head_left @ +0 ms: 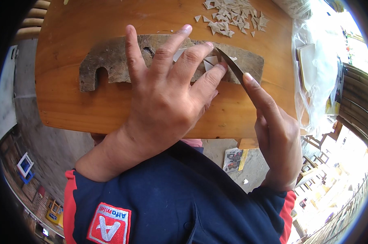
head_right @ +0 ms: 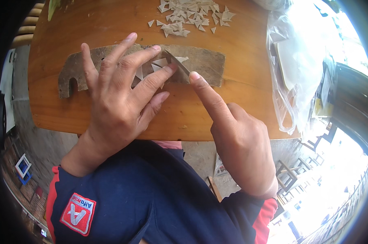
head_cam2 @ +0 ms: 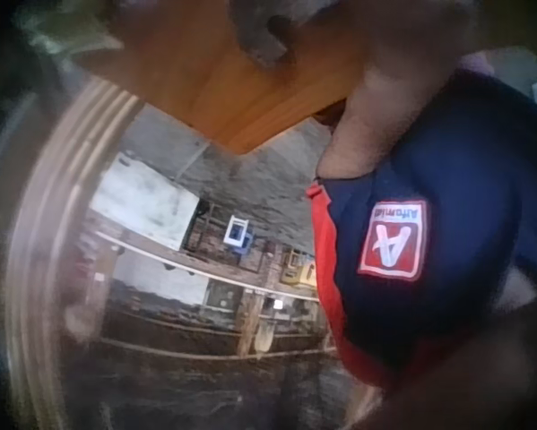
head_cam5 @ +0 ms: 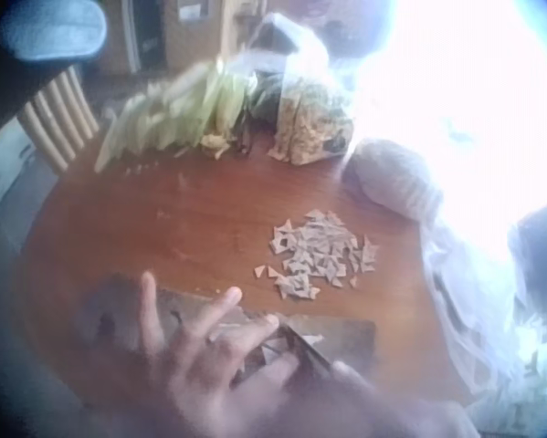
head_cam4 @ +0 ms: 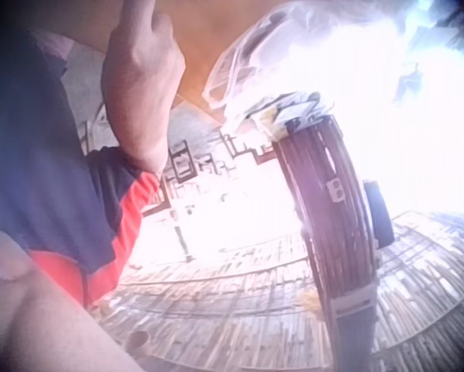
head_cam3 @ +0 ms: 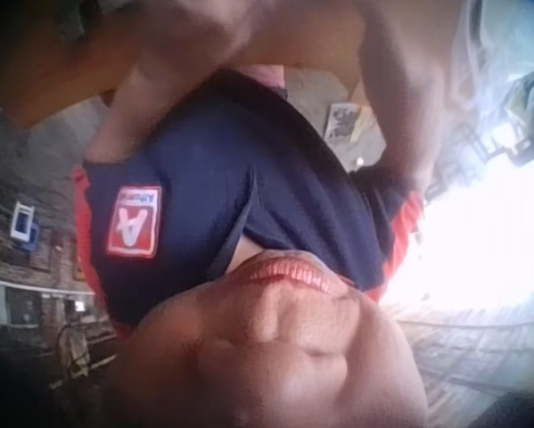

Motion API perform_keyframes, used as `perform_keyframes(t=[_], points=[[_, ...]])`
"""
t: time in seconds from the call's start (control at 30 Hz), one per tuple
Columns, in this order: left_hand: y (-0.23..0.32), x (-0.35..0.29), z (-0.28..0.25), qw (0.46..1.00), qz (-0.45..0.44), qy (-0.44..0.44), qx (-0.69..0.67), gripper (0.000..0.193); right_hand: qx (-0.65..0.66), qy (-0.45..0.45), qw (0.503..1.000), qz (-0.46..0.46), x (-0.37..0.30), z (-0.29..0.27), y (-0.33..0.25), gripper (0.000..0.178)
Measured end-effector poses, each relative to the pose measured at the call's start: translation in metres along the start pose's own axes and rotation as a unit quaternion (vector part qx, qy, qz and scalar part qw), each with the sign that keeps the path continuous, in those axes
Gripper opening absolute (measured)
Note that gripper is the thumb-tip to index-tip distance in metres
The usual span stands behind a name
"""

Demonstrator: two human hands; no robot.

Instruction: The person uses a knife to cut small triangular pieces from a flat sheet of material on a wooden table. The person holds the sheet with the left hand and slices off pieces with the right hand, accumulating a pile of cut triangles on the table.

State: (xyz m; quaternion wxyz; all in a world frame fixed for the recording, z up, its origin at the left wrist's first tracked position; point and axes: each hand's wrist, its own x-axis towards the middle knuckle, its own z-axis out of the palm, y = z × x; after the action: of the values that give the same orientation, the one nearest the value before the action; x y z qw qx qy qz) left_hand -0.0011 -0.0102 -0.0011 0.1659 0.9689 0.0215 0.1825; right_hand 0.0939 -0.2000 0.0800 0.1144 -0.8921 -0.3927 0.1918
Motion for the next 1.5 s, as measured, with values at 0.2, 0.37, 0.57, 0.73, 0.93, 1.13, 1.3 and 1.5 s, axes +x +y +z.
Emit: perform_keyframes(t=[0.2, 0.37, 0.57, 0.73, 0.93, 1.13, 1.3, 1.5], points=[[0.001, 0.001, 0.006, 1.0, -0.002, 0.009, 0.005, 0.037, 0.022, 0.002, 0.999, 0.028, -0.01, 0.003, 0.008, 0.062], [-0.002, -0.001, 0.001, 1.0, -0.003, -0.017, -0.014, 0.045, 0.054, -0.017, 0.996, 0.07, -0.026, -0.003, 0.004, 0.062], [0.004, 0.004, -0.005, 0.999, -0.017, -0.036, -0.016, 0.052, 0.092, 0.019, 0.994, 0.052, -0.029, -0.004, 0.01, 0.059], [0.003, 0.004, -0.004, 0.999, -0.008, -0.036, -0.02, 0.052, 0.098, 0.024, 0.993, 0.061, -0.023, -0.003, 0.009, 0.058], [0.002, 0.0, -0.005, 0.999, -0.008, -0.036, -0.021, 0.047, 0.101, 0.027, 0.993, 0.059, -0.021, 0.0, 0.01, 0.058], [0.003, 0.001, -0.005, 0.999, -0.003, -0.03, -0.019, 0.043, 0.09, 0.029, 0.995, 0.038, -0.033, -0.002, 0.012, 0.06], [0.002, -0.001, -0.004, 0.999, -0.004, -0.031, -0.017, 0.044, 0.05, -0.015, 0.997, 0.06, -0.035, -0.004, 0.004, 0.061], [0.002, 0.001, -0.005, 0.999, -0.006, -0.044, -0.024, 0.051, 0.07, 0.007, 0.995, 0.074, -0.034, -0.009, 0.003, 0.06]])
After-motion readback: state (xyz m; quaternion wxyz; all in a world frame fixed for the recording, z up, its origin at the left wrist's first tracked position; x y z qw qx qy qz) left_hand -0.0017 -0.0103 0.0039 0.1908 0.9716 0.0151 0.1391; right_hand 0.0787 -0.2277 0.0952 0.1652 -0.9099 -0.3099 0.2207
